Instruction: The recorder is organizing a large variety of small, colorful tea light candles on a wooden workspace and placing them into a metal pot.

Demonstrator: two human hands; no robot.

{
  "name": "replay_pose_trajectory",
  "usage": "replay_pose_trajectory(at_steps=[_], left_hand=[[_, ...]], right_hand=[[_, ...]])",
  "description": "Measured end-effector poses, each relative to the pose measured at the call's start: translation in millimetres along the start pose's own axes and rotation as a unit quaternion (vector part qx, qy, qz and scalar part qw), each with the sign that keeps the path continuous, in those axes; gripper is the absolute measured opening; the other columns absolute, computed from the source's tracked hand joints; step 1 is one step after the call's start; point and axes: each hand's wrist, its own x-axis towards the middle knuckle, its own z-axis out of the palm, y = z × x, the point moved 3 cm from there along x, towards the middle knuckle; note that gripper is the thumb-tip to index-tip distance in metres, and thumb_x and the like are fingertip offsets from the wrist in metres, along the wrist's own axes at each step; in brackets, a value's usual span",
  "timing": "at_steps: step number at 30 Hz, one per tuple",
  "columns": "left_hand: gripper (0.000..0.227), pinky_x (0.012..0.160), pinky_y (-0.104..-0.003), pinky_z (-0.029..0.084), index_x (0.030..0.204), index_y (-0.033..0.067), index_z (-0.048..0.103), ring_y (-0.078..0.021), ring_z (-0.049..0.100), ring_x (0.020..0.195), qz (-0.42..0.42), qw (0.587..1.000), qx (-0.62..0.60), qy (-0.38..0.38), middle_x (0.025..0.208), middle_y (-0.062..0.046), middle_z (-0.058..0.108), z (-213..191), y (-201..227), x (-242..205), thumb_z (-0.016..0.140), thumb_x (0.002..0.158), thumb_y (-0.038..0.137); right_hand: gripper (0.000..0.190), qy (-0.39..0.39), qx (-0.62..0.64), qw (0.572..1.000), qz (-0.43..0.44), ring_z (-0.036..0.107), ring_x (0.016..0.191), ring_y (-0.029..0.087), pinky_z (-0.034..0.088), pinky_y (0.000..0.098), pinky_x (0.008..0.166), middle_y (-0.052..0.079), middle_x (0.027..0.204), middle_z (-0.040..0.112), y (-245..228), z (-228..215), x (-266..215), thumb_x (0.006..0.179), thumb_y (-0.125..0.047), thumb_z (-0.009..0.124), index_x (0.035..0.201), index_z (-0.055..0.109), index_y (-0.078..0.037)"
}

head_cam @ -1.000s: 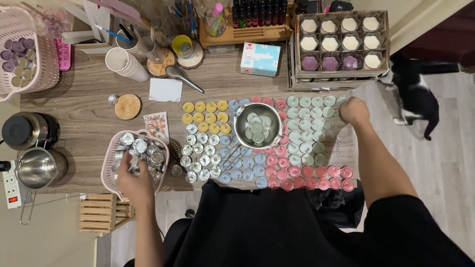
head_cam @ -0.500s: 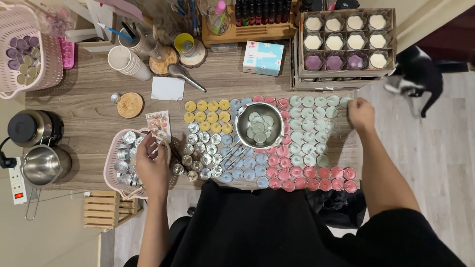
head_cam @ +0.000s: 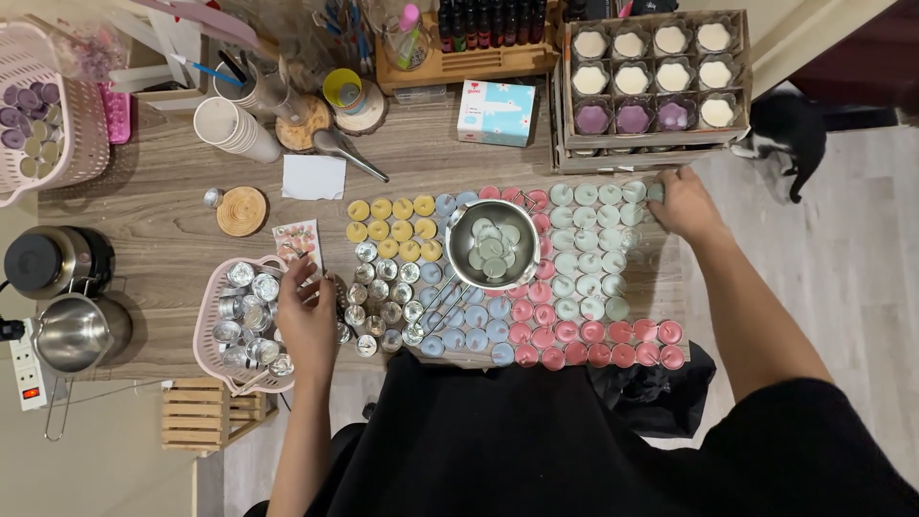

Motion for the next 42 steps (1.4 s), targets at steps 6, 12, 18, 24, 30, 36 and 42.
replay_pose_trajectory(at_steps=[6, 12, 18, 24, 30, 36, 42], left_hand=[[0.043, 0.076, -0.034, 0.059, 0.136, 0.0004, 0.058, -0.0194, 0.071, 0.101, -0.018, 1.0, -0.019, -0.012, 0.127, -0.013, 0.068, 11.4, 8.6, -4.0, 0.065, 0.095, 0.011], [0.045, 0.081, -0.035, 0.058, 0.137, 0.0003, 0.058, -0.0205, 0.071, 0.098, -0.012, 0.999, -0.033, -0.03, 0.127, -0.013, 0.069, 23.3, 14.3, -7.2, 0.065, 0.094, 0.01], [0.045, 0.084, -0.035, 0.059, 0.139, 0.0001, 0.055, -0.0211, 0.071, 0.105, 0.016, 0.999, -0.02, -0.038, 0.13, -0.014, 0.067, 25.6, 15.9, -3.6, 0.065, 0.097, 0.011], [0.049, 0.084, -0.033, 0.059, 0.141, 0.0068, 0.058, -0.0197, 0.073, 0.105, 0.01, 0.987, -0.029, -0.157, 0.125, -0.011, 0.071, 53.9, 37.4, -9.3, 0.068, 0.094, 0.015], [0.055, 0.098, -0.03, 0.055, 0.151, 0.0139, 0.046, -0.014, 0.067, 0.114, -0.066, 0.826, -0.275, -0.488, 0.138, -0.005, 0.064, 140.8, 50.0, -54.8, 0.061, 0.099, 0.018], [0.05, 0.103, -0.032, 0.054, 0.151, 0.0041, 0.052, -0.0173, 0.065, 0.116, -0.109, 0.769, -0.394, -0.491, 0.137, -0.016, 0.064, 157.3, 36.5, -54.6, 0.061, 0.102, 0.012], [0.05, 0.107, -0.037, 0.056, 0.149, 0.0025, 0.053, -0.0209, 0.067, 0.118, -0.196, 0.705, -0.446, -0.516, 0.134, -0.011, 0.062, 152.5, 24.9, -51.8, 0.06, 0.103, 0.018]], right_hand=[[0.058, 0.029, 0.048, 0.997, 0.046, 0.053, 0.121, 0.049, 0.046, 0.0504, 0.105, 0.031, 0.131, 0.052, -15.1, -1.8, -10.5, 0.084, -0.02, 0.077, 0.135, 0.059, 0.002], [0.056, 0.066, 0.063, 0.995, 0.048, 0.05, 0.122, 0.049, 0.046, 0.0499, 0.103, 0.03, 0.129, 0.049, -20.3, 4.2, -14.7, 0.082, -0.018, 0.079, 0.131, 0.058, 0.002], [0.052, 0.156, 0.055, 0.985, 0.044, 0.052, 0.11, 0.045, 0.048, 0.0492, 0.098, 0.027, 0.121, 0.049, -4.2, 4.1, -56.7, 0.083, -0.017, 0.081, 0.123, 0.057, 0.005], [0.051, 0.075, 0.318, 0.933, 0.148, 0.063, 0.092, 0.022, 0.057, 0.0357, 0.084, 0.011, 0.107, 0.062, -63.1, 3.4, -98.5, 0.08, -0.021, 0.081, 0.123, 0.058, -0.003], [0.051, -0.013, 0.562, 0.827, 0.011, 0.061, 0.101, 0.015, 0.055, 0.0328, 0.088, 0.007, 0.112, 0.06, -218.9, -10.4, -131.0, 0.083, -0.013, 0.082, 0.128, 0.057, -0.005], [0.047, -0.031, 0.423, 0.906, -0.018, 0.068, 0.091, 0.014, 0.055, 0.0306, 0.08, 0.005, 0.105, 0.072, -309.9, -72.5, -132.9, 0.081, -0.016, 0.08, 0.122, 0.06, -0.005], [0.036, -0.104, 0.415, 0.904, 0.031, 0.07, 0.084, 0.014, 0.055, 0.0298, 0.073, 0.007, 0.094, 0.074, -320.9, -73.1, -133.1, 0.086, -0.019, 0.078, 0.119, 0.067, -0.006]])
